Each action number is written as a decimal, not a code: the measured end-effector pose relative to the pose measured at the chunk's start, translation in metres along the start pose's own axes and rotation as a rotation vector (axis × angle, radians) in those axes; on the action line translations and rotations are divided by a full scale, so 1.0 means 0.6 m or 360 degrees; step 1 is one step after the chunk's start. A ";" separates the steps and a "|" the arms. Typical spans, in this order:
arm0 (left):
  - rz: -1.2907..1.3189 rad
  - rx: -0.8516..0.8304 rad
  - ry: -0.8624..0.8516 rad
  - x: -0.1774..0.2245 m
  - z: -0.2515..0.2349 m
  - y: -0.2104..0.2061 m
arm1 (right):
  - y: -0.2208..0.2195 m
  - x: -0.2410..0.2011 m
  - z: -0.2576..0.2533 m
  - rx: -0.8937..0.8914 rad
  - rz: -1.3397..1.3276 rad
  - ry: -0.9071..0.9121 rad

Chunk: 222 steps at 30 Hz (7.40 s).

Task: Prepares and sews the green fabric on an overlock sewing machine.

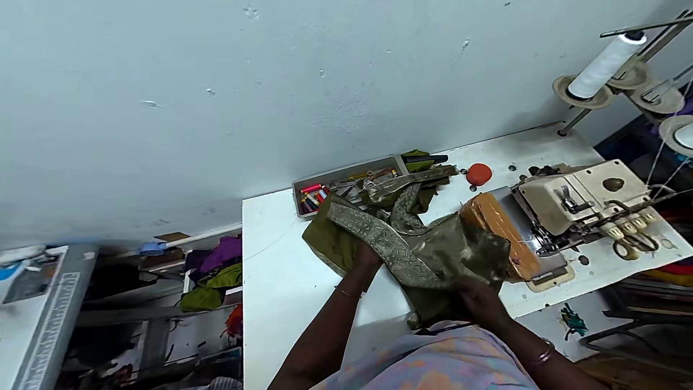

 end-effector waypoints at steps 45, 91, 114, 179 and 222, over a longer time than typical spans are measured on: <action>-0.0782 -0.0747 -0.0986 0.260 0.150 -0.004 | 0.030 -0.022 -0.138 -0.0148 -0.0607 -0.0662; -0.0920 -0.0550 -0.0643 0.408 0.255 -0.416 | 0.266 0.185 0.179 -0.0015 -0.1074 -0.1098; -0.1039 0.0427 -0.0610 0.410 0.279 -0.482 | 0.517 0.582 0.500 0.1626 -0.1206 -0.2005; -0.1488 -0.0313 -0.0160 0.344 0.301 -0.513 | 0.244 0.274 0.226 0.0116 -0.1091 -0.1300; -0.1461 -0.0226 -0.0379 0.354 0.324 -0.502 | 0.257 0.282 0.185 -0.0186 -0.1045 -0.1012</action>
Point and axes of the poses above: each hand's wrist, its own z-axis away from the middle knuckle, its own y-axis out of the back of the hand, x = y × z, the point moved 6 cm from there along -z, towards the middle knuckle, and after that the axes turned 15 degrees about y, right-handed, at the moved point
